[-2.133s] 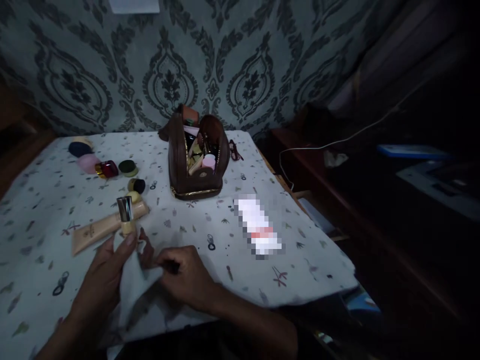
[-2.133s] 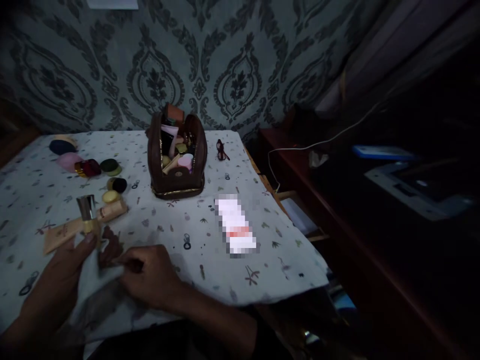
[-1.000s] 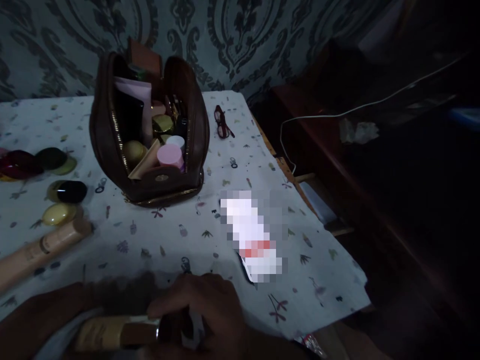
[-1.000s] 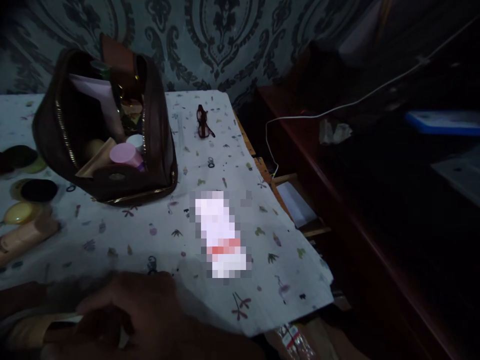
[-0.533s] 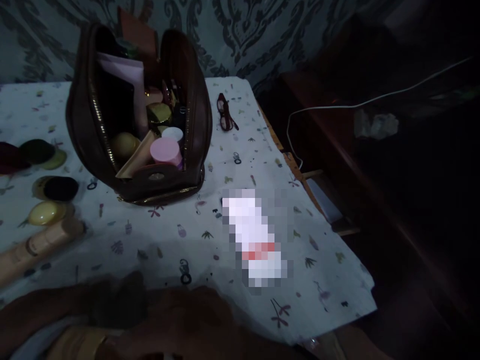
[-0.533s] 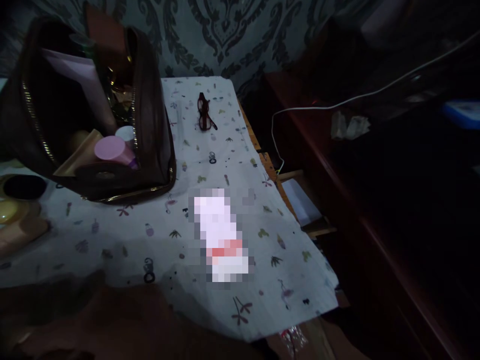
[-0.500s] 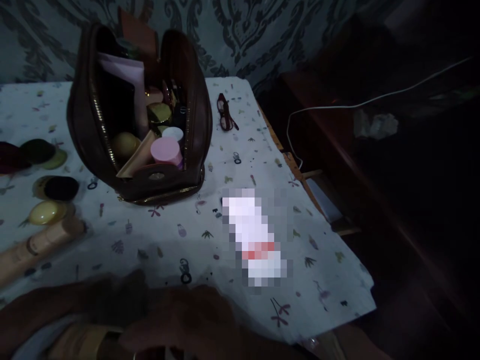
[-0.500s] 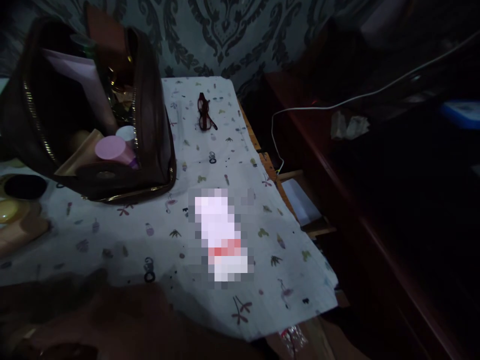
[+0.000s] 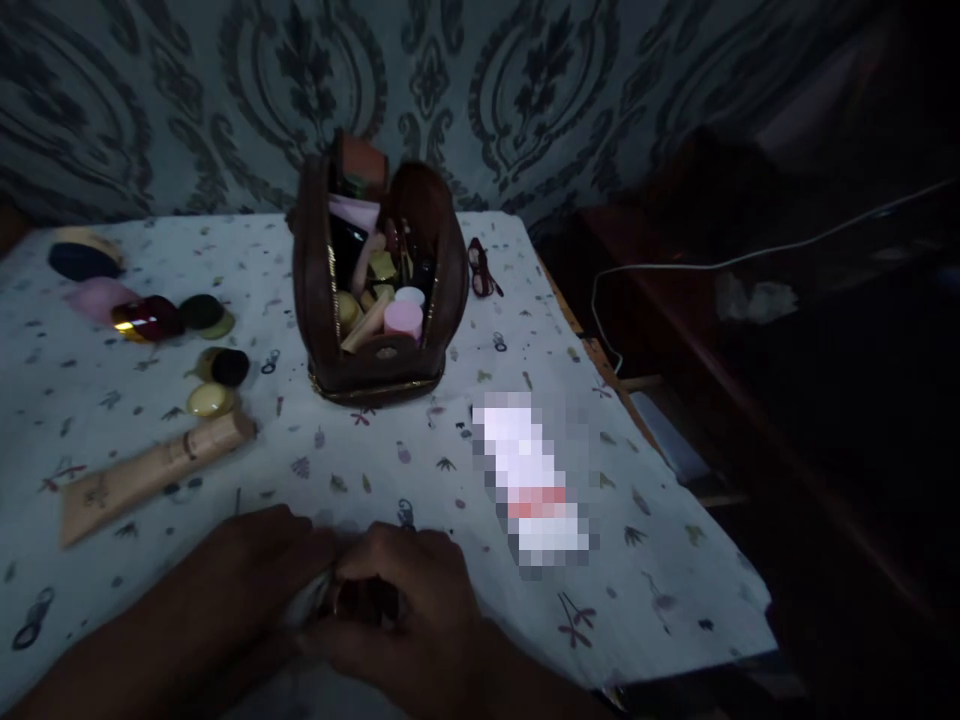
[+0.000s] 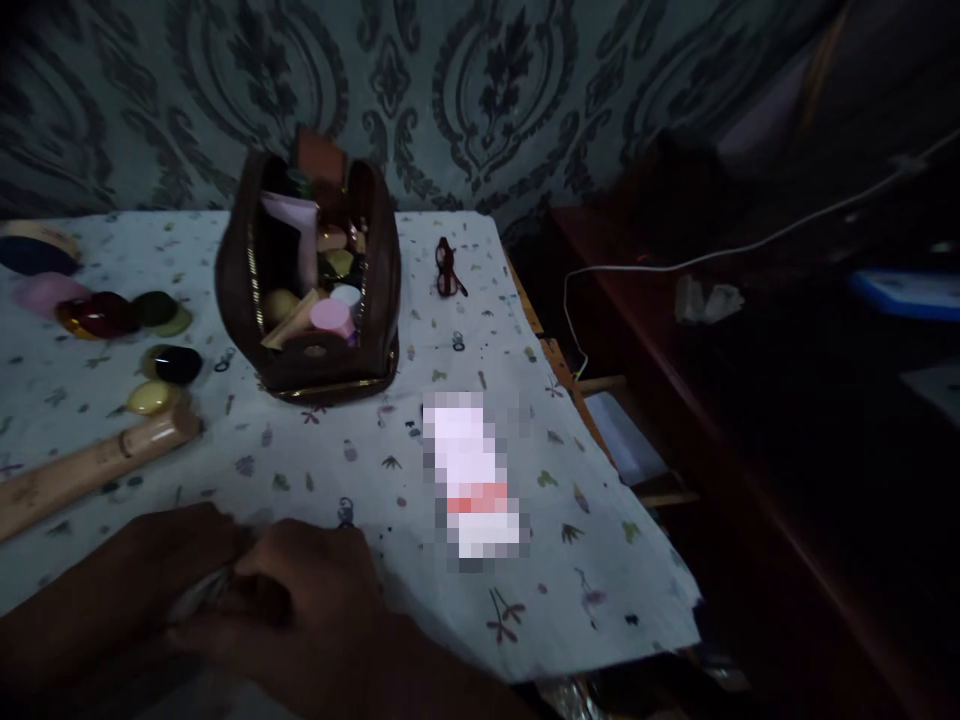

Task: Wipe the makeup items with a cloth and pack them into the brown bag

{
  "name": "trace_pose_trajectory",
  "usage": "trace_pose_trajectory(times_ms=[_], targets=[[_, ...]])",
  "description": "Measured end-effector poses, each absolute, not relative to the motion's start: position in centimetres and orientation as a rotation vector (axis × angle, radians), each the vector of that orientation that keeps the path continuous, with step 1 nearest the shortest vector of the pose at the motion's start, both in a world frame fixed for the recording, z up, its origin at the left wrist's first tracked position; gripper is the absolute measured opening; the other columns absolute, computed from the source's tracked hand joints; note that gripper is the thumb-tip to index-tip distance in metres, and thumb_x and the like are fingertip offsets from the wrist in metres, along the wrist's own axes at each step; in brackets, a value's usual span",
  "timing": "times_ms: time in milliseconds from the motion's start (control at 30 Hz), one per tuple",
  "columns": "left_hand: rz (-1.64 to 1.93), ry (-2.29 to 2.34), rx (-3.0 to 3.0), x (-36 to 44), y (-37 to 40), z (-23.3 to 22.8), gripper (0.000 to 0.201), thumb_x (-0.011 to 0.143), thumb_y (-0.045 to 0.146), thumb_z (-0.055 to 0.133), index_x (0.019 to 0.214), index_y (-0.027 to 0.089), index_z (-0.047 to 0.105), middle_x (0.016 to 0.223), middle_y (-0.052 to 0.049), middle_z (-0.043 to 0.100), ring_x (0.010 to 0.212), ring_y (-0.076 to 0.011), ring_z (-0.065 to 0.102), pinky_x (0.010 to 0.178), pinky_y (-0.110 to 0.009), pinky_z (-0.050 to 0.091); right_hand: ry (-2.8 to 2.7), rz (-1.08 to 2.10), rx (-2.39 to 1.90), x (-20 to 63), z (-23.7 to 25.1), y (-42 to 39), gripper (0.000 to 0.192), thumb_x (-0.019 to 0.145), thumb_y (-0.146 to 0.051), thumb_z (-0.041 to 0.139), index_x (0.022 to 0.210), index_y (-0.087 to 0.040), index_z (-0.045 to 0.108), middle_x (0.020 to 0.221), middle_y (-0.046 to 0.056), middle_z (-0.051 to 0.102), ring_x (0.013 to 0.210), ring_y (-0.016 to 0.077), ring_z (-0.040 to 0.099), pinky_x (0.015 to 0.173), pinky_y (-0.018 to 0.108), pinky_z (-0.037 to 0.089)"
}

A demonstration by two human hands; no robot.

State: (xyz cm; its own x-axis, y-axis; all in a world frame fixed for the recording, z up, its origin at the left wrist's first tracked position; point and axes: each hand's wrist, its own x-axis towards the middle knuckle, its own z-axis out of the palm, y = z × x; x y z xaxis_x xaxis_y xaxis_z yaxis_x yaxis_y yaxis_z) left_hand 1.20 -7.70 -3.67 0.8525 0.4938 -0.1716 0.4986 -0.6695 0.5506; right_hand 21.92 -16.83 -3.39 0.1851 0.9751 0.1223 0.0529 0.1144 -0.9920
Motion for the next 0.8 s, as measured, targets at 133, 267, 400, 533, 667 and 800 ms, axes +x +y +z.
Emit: trace_pose_trajectory(times_ms=[133, 267, 400, 533, 667, 800], targets=[[0.065, 0.613, 2.507, 3.2, -6.2, -1.4, 0.027, 0.088, 0.044, 0.059, 0.111, 0.032, 0.066, 0.105, -0.001, 0.072, 0.092, -0.0186, 0.066, 0.081, -0.022, 0.052, -1.232, 0.798, -1.189, 22.8, -2.7, -17.3, 0.016, 0.078, -0.032, 0.074, 0.079, -0.018, 0.066, 0.06, -0.003, 0.061, 0.05, 0.0071, 0.053, 0.049, 0.016, 0.041], [0.101, 0.696, 2.561, 2.2, -6.1, -0.7, 0.029, 0.088, 0.039, 0.062, 0.117, 0.034, 0.064, 0.107, 0.0, 0.072, 0.096, -0.0173, 0.067, 0.083, -0.019, 0.052, -1.263, 0.712, -1.242, 24.8, -1.4, -18.0, 0.009, 0.08, -0.025, 0.07, 0.088, -0.02, 0.068, 0.065, -0.001, 0.064, 0.055, 0.0098, 0.057, 0.053, 0.018, 0.046], [0.162, 0.714, 2.491, 1.4, -5.8, -0.8, 0.034, 0.087, 0.043, 0.063, 0.12, 0.036, 0.063, 0.112, 0.001, 0.071, 0.098, -0.0176, 0.066, 0.082, -0.018, 0.052, -1.278, 0.722, -1.26, 26.7, 0.4, -18.7, 0.012, 0.082, -0.023, 0.07, 0.093, -0.022, 0.07, 0.073, 0.003, 0.067, 0.061, 0.0129, 0.061, 0.056, 0.022, 0.051], [0.073, 0.683, 2.321, 2.3, -4.7, 0.2, 0.034, 0.087, 0.051, 0.061, 0.116, 0.035, 0.065, 0.106, 0.003, 0.072, 0.091, -0.0162, 0.065, 0.074, -0.016, 0.053, -1.329, 0.677, -1.277, 28.3, 2.7, -18.7, 0.018, 0.078, -0.016, 0.074, 0.093, -0.025, 0.073, 0.08, 0.002, 0.071, 0.064, 0.0125, 0.062, 0.057, 0.021, 0.052], [0.06, 0.707, 2.194, 3.9, -3.7, 2.2, 0.033, 0.088, 0.056, 0.056, 0.101, 0.028, 0.07, 0.091, 0.002, 0.071, 0.081, -0.0147, 0.064, 0.07, -0.016, 0.052, -1.244, 0.648, -1.358, 29.6, 4.9, -18.0, 0.008, 0.079, -0.022, 0.074, 0.086, -0.024, 0.073, 0.072, 0.002, 0.069, 0.059, 0.0131, 0.062, 0.051, 0.022, 0.051], [0.164, 0.781, 2.144, 5.5, -3.5, 3.6, 0.04, 0.088, 0.059, 0.052, 0.087, 0.023, 0.07, 0.08, 0.001, 0.066, 0.073, -0.0142, 0.061, 0.061, -0.016, 0.049, -1.126, 0.758, -1.405, 30.5, 6.1, -16.6, 0.017, 0.079, -0.037, 0.073, 0.085, -0.021, 0.07, 0.06, 0.001, 0.063, 0.048, 0.0119, 0.056, 0.041, 0.022, 0.043]])
